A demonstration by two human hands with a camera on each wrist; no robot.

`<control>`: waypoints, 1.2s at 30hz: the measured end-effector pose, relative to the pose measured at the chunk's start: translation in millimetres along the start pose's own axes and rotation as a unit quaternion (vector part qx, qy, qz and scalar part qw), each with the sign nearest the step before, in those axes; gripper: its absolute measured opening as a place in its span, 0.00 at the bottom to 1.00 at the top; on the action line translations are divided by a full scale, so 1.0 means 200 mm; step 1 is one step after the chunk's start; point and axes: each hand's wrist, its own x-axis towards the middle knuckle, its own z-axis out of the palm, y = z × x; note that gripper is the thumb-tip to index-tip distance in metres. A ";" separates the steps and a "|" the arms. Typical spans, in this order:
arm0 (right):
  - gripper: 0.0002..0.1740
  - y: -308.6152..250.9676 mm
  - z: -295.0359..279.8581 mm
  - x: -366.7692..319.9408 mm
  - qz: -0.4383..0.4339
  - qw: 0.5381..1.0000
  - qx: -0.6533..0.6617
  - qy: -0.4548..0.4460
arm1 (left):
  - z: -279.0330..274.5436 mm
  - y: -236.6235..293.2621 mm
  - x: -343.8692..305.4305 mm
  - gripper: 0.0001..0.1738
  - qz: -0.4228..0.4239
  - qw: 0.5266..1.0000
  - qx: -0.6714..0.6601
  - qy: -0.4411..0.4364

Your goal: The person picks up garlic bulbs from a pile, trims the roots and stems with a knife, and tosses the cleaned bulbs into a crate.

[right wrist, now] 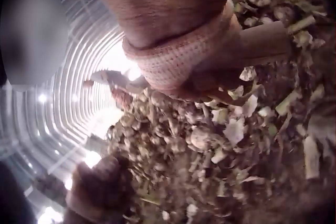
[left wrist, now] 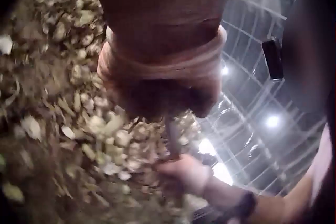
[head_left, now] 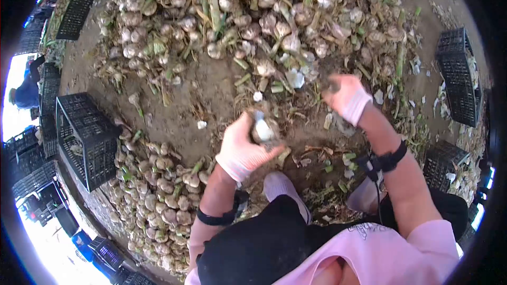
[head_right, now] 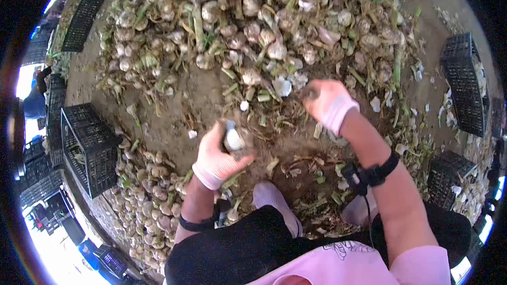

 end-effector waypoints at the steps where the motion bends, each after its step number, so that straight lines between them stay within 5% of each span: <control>1: 0.16 -0.01 0.00 -0.03 -0.002 0.999 0.005 -0.041 | 0.06 0.08 0.00 0.26 -0.045 0.997 -0.060 -0.002; 2: 0.17 -0.01 0.02 -0.05 -0.001 0.996 0.008 -0.085 | 0.05 0.06 0.01 0.27 0.131 0.967 0.218 -0.025; 4: 0.19 -0.03 0.07 -0.09 -0.059 0.992 -0.055 -0.095 | 0.07 0.06 0.03 0.26 0.199 0.906 0.364 -0.088; 6: 0.20 -0.02 0.10 -0.08 -0.115 0.985 -0.070 -0.107 | 0.10 0.02 0.03 0.26 0.237 0.885 0.391 -0.094; 12: 0.23 -0.21 0.04 -0.06 -0.074 0.981 0.034 -0.174 | 0.12 0.02 0.03 0.28 0.352 0.849 0.380 -0.103; 14: 0.24 -0.10 0.14 -0.02 -0.064 0.967 -0.068 -0.237 | 0.12 0.02 -0.01 0.30 0.392 0.868 0.301 -0.045; 15: 0.25 0.02 0.21 -0.02 -0.023 0.957 -0.116 -0.263 | 0.11 0.05 -0.01 0.17 0.419 0.866 0.274 0.000; 17: 0.26 0.26 0.26 -0.07 -0.035 0.983 -0.065 -0.166 | 0.01 0.08 -0.08 0.18 0.322 0.899 0.290 0.063; 19: 0.26 0.33 0.27 -0.13 -0.014 0.989 -0.023 -0.148 | -0.22 -0.02 -0.22 0.19 0.064 0.905 0.367 0.205; 20: 0.25 0.35 0.26 -0.10 0.037 0.986 0.088 -0.140 | -0.35 0.09 -0.26 0.25 0.067 0.842 0.486 0.226; 21: 0.24 0.36 0.25 -0.08 0.088 0.967 0.197 -0.133 | -0.57 0.03 -0.37 0.25 -0.173 0.768 0.572 0.230; 22: 0.24 0.32 0.22 -0.08 0.087 0.967 0.198 -0.135 | -0.61 0.19 -0.40 0.26 -0.401 0.712 0.511 0.266; 23: 0.23 0.24 0.17 -0.10 0.079 0.970 0.185 -0.137 | -0.62 0.29 -0.40 0.28 -0.505 0.620 0.506 0.323; 24: 0.23 0.19 0.16 -0.11 0.069 0.973 0.173 -0.137 | -0.70 0.16 -0.52 0.29 -0.371 0.612 0.559 0.418; 26: 0.23 0.22 0.24 -0.10 0.048 0.981 0.137 -0.126 | -0.52 0.19 -0.36 0.31 -0.133 0.759 0.424 0.476; 28: 0.23 0.17 0.23 -0.13 0.027 0.987 0.103 -0.120 | -0.25 0.19 -0.04 0.34 -0.162 0.871 0.309 0.347; 30: 0.23 0.11 0.17 -0.18 0.043 0.990 0.067 -0.114 | -0.03 0.11 0.28 0.40 -0.067 0.890 0.415 0.178; 32: 0.23 0.11 0.14 -0.20 0.077 0.982 0.112 -0.134 | 0.13 0.06 0.59 0.46 -0.218 0.907 0.358 0.047; 33: 0.23 0.12 0.14 -0.24 0.080 0.982 0.110 -0.134 | 0.20 -0.05 0.71 0.42 -0.245 0.861 0.444 0.034; 36: 0.21 0.17 0.10 -0.26 0.068 0.985 0.136 -0.083 | 0.17 -0.02 0.68 0.25 -0.108 0.876 0.468 -0.038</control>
